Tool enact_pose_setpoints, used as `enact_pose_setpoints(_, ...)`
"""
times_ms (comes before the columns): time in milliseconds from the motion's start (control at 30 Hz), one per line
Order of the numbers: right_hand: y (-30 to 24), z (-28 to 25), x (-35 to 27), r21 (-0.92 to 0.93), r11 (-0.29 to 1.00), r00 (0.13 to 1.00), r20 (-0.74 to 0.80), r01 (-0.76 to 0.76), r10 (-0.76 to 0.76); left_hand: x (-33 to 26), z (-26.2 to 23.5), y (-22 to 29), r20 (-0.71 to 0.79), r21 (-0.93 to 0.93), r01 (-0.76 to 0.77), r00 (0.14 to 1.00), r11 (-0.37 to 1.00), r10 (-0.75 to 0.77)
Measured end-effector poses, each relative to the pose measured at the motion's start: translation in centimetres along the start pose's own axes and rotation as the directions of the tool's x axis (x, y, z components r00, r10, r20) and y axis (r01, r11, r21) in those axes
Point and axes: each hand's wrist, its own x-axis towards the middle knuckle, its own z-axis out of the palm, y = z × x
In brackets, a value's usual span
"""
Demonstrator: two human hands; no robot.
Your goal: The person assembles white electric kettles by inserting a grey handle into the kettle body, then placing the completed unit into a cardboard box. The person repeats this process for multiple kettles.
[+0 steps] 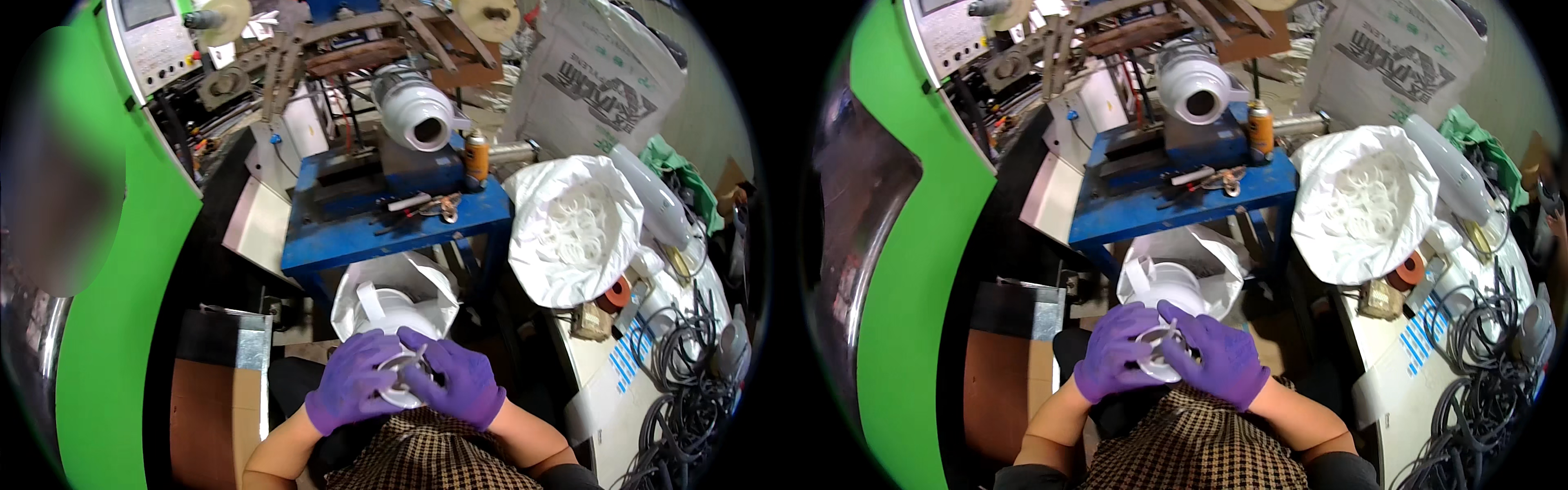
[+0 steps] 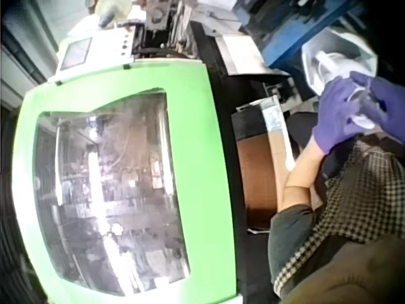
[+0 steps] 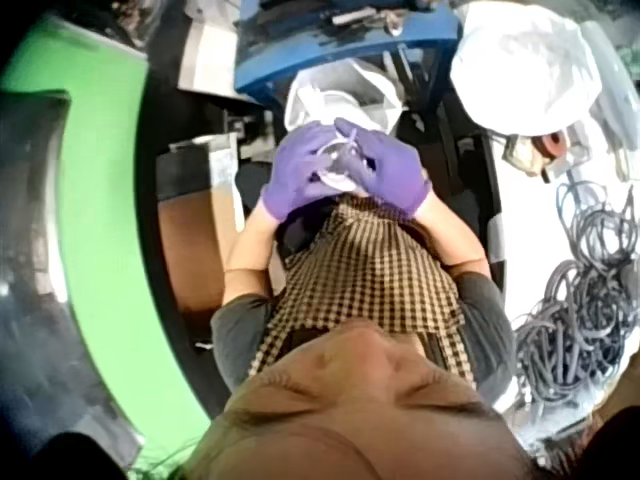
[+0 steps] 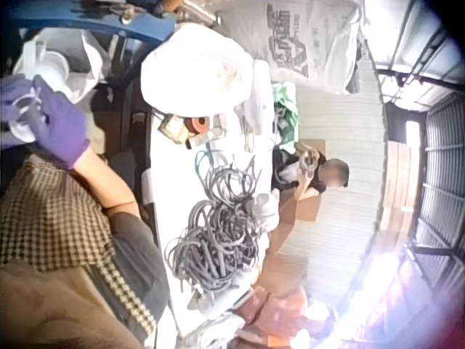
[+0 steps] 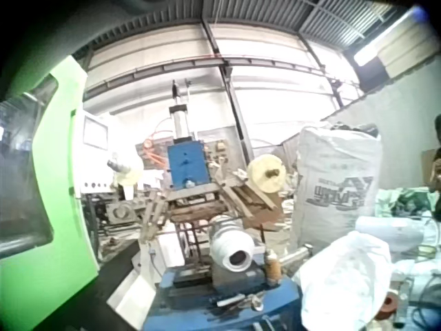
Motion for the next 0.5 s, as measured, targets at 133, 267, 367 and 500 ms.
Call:
enact_pose_setpoints(133, 3.9, 0.2, -0.5, 0.001, 0.997, 0.993, -0.09, -0.081, 0.081, -0.2, 7.0, -2.5, -0.199, -0.152, 0.399, 0.884, 0.904, -0.423)
enact_pose_setpoints(267, 7.5, 1.6, -1.0, -0.073, 0.997, 0.972, -0.235, -0.006, -0.011, 0.4, 10.1, -7.9, -0.144, -0.03, 0.186, 0.972, 0.982, -0.188)
enact_pose_setpoints(367, 6.2, 0.5, -1.9, -0.261, 0.959, 0.986, -0.094, 0.111, -0.14, -0.4, 11.2, -9.1, -0.227, 0.01, 0.197, 0.955, 0.98, -0.189)
enact_pose_setpoints(500, 7.4, 2.1, -3.4, -0.449, 0.892, 0.99, 0.137, 0.048, 0.016, 0.2, 11.8, -8.3, -0.226, 0.139, 0.15, 0.967, 0.979, -0.116)
